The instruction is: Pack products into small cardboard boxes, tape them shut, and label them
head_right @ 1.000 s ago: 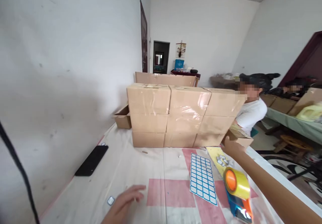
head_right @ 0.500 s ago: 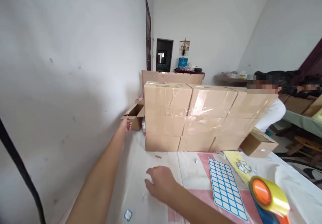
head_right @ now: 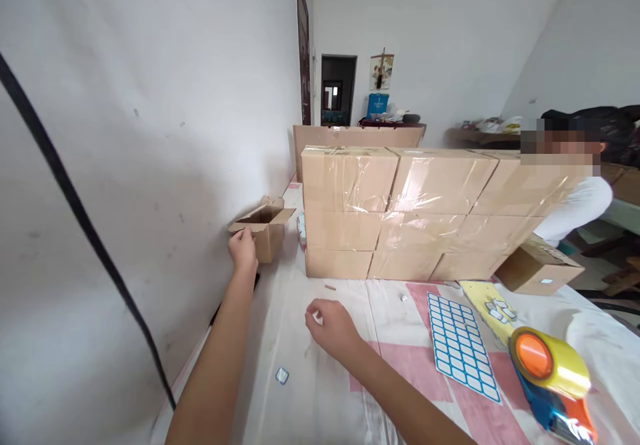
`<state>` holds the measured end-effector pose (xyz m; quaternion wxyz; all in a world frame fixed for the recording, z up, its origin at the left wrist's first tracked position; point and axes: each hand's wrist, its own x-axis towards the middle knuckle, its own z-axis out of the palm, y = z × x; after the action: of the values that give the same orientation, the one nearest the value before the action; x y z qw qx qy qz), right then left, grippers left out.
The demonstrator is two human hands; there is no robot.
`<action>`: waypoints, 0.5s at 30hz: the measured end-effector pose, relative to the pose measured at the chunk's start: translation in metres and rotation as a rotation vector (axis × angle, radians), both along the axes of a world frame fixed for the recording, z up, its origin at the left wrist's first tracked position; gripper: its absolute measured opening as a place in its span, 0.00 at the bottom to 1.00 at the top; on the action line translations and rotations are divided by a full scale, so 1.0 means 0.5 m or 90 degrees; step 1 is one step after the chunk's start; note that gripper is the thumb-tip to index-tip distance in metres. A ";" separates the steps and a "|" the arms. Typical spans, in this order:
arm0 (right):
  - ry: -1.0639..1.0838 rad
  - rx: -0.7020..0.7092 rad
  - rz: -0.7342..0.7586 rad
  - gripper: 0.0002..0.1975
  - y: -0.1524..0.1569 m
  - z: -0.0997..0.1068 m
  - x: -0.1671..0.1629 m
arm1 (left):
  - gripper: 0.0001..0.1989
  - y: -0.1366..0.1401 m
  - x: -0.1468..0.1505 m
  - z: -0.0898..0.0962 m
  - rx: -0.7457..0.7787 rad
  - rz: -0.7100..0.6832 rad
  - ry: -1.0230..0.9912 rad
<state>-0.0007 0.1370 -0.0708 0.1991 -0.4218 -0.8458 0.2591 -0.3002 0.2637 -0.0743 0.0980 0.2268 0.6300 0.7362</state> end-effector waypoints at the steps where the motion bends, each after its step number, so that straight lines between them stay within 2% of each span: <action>1: -0.029 0.034 0.023 0.12 0.006 0.002 -0.021 | 0.17 -0.008 0.007 -0.006 -0.012 0.005 0.009; 4: -0.136 0.148 0.076 0.16 0.048 0.021 -0.119 | 0.17 -0.016 0.029 -0.019 -0.057 0.007 0.029; 6: -0.181 0.171 0.083 0.17 0.097 0.036 -0.199 | 0.17 -0.016 0.036 -0.024 -0.083 0.001 0.047; 10: -0.294 0.142 0.004 0.18 0.217 0.044 -0.337 | 0.17 -0.017 0.020 -0.035 -0.124 0.009 0.069; 15: -0.352 0.090 -0.135 0.25 0.330 0.023 -0.417 | 0.22 0.004 -0.008 -0.061 -0.138 0.062 0.017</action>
<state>-0.2091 0.3018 -0.0595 0.0158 -0.5473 -0.8351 0.0527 -0.3044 0.2656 -0.1049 0.0777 0.1937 0.7174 0.6646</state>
